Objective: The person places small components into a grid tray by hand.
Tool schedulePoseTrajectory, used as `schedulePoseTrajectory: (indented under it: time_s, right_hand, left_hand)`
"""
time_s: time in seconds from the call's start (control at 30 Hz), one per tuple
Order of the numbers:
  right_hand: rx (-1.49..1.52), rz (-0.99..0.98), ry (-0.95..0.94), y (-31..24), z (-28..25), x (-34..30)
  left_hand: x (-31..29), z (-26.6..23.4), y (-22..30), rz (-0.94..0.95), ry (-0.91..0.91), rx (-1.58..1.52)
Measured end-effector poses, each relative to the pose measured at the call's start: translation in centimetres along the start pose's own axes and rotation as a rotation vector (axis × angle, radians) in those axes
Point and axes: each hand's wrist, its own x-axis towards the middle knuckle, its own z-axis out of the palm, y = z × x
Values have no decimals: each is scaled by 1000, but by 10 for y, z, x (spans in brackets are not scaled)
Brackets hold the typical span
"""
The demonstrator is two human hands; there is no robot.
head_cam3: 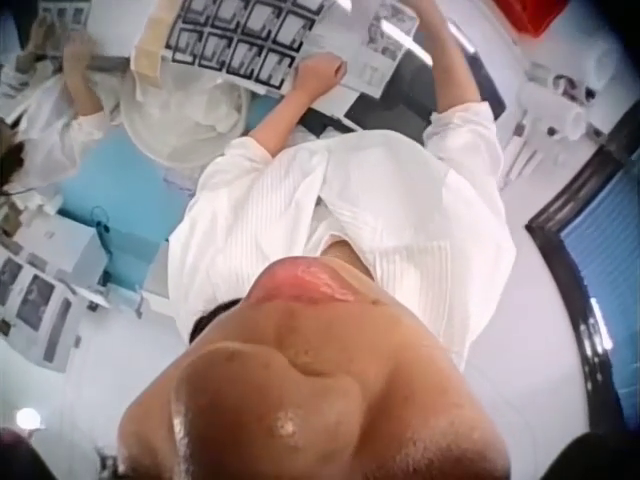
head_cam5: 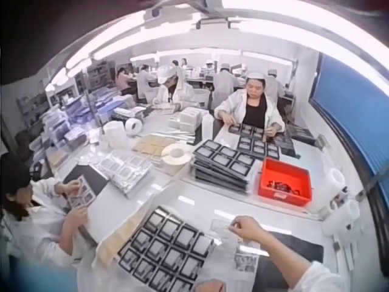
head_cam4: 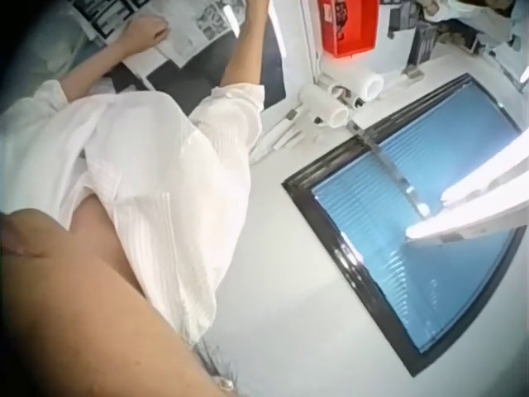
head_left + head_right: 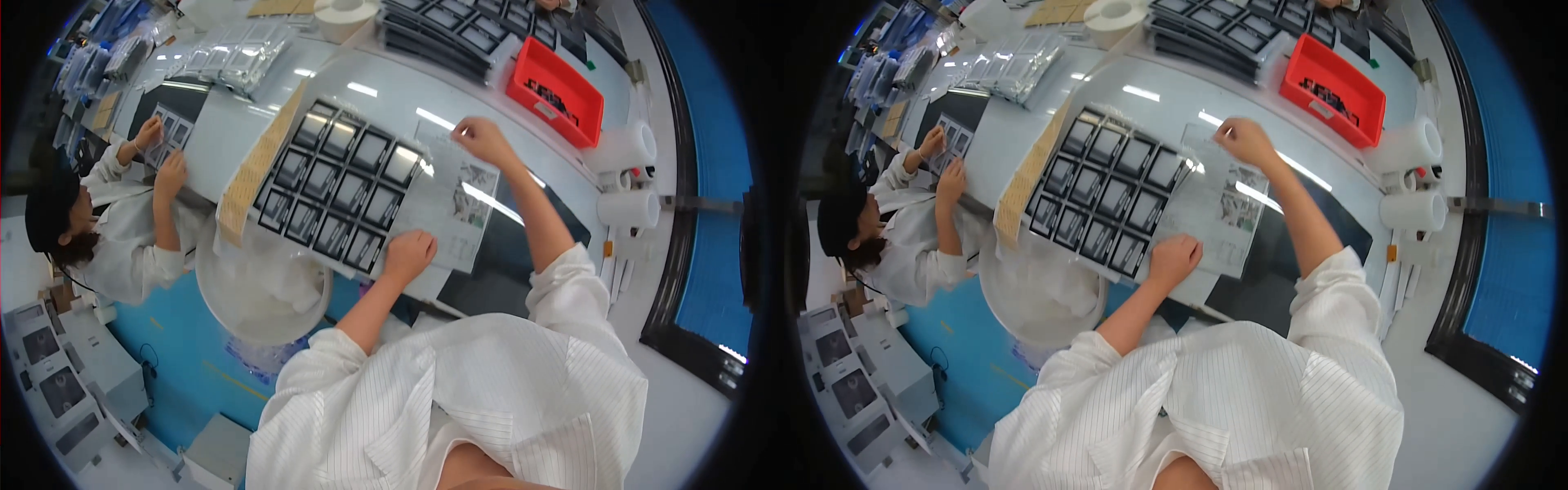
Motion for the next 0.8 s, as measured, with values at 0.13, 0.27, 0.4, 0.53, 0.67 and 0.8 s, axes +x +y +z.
schedulePoseTrajectory:
  time_s: [0.13,0.27,0.4,0.53,0.67,0.8]
  right_hand:
    - [177,227,98,-54,68,-47]
    - [-21,-15,405,-54,105,-55]
    - [36,126,365,-67,106,-53]
    - [38,198,389,-63,106,-57]
    - [327,573,-224,-83,91,-78]
    - [697,664,-416,-120,107,-110]
  left_hand:
    - [-2,-8,-1,-34,-20,-53]
    - [-8,-40,15,27,-64,-166]
    - [-11,-86,-4,-77,177,-25]
    - [-19,-107,11,-146,-113,377]
    - [-43,-88,-19,-141,-185,557]
    - [-40,-90,-10,-169,-203,523]
